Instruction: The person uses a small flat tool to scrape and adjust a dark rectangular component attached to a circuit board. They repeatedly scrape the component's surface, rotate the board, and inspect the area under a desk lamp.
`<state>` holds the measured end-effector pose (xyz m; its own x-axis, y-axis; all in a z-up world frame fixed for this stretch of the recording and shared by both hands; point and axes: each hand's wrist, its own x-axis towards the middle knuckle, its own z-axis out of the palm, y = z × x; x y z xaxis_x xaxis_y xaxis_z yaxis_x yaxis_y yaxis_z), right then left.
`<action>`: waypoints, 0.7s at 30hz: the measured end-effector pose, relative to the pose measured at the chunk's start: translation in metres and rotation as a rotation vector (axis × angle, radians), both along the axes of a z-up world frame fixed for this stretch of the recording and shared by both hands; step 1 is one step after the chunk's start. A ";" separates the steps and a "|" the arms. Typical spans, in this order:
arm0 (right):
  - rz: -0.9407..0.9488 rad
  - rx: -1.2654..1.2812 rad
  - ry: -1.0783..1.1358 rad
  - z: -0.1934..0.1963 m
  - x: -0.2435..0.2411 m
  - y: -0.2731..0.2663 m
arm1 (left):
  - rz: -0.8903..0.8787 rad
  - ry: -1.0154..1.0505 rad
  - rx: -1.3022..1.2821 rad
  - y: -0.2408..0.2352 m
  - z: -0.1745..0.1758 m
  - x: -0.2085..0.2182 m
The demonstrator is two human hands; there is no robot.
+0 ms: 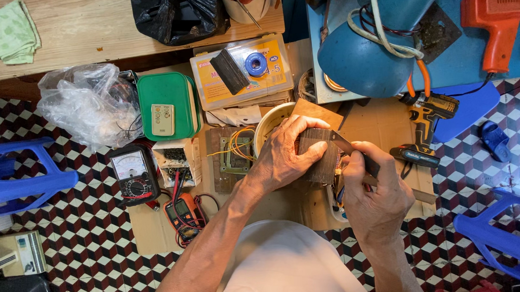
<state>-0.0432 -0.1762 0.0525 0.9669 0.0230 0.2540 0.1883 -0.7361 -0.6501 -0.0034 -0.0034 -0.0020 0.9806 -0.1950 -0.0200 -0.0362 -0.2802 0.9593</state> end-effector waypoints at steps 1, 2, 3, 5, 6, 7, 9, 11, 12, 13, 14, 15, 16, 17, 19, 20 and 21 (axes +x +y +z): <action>-0.004 -0.003 0.008 0.000 0.000 0.000 | 0.001 0.002 0.001 0.000 0.000 0.000; -0.006 -0.006 0.007 0.000 0.000 0.001 | 0.002 0.004 0.001 0.000 0.000 0.000; -0.007 -0.009 0.006 0.000 0.001 0.001 | 0.002 0.006 0.002 0.000 0.000 0.000; -0.010 -0.012 0.005 0.000 0.001 0.002 | 0.001 0.007 0.008 0.000 0.000 0.000; -0.012 -0.012 0.006 0.000 0.001 0.002 | 0.000 0.008 0.011 0.000 -0.001 0.000; -0.015 -0.012 0.007 0.000 0.001 0.002 | 0.001 0.005 0.009 0.000 -0.001 0.000; -0.016 -0.033 -0.004 0.001 0.001 0.002 | 0.003 -0.003 0.005 0.000 0.000 0.000; 0.014 -0.092 -0.050 0.001 0.001 0.004 | 0.000 -0.006 0.007 0.000 -0.001 0.000; 0.042 -0.142 -0.091 0.002 0.000 0.005 | -0.002 -0.008 0.007 0.000 0.000 0.000; 0.070 -0.192 -0.132 0.002 -0.001 0.008 | 0.000 -0.005 0.006 0.000 0.000 0.000; 0.059 -0.179 -0.139 0.002 -0.002 0.010 | 0.001 -0.002 0.002 0.000 0.000 0.000; 0.048 -0.167 -0.145 0.001 -0.004 0.014 | 0.002 0.001 -0.001 0.000 0.000 0.000; 0.040 -0.153 -0.151 0.000 -0.005 0.018 | 0.001 0.007 0.002 0.000 0.000 0.000; 0.029 -0.152 -0.146 0.000 -0.006 0.020 | 0.000 0.012 0.005 0.000 -0.001 0.000; 0.010 -0.150 -0.136 0.001 -0.010 0.023 | 0.011 0.018 -0.007 0.000 0.000 -0.001; 0.005 -0.165 -0.125 0.002 -0.011 0.024 | 0.022 0.018 -0.024 0.000 0.000 -0.001; 0.000 -0.179 -0.113 0.003 -0.012 0.024 | 0.032 0.019 -0.041 -0.001 0.000 -0.002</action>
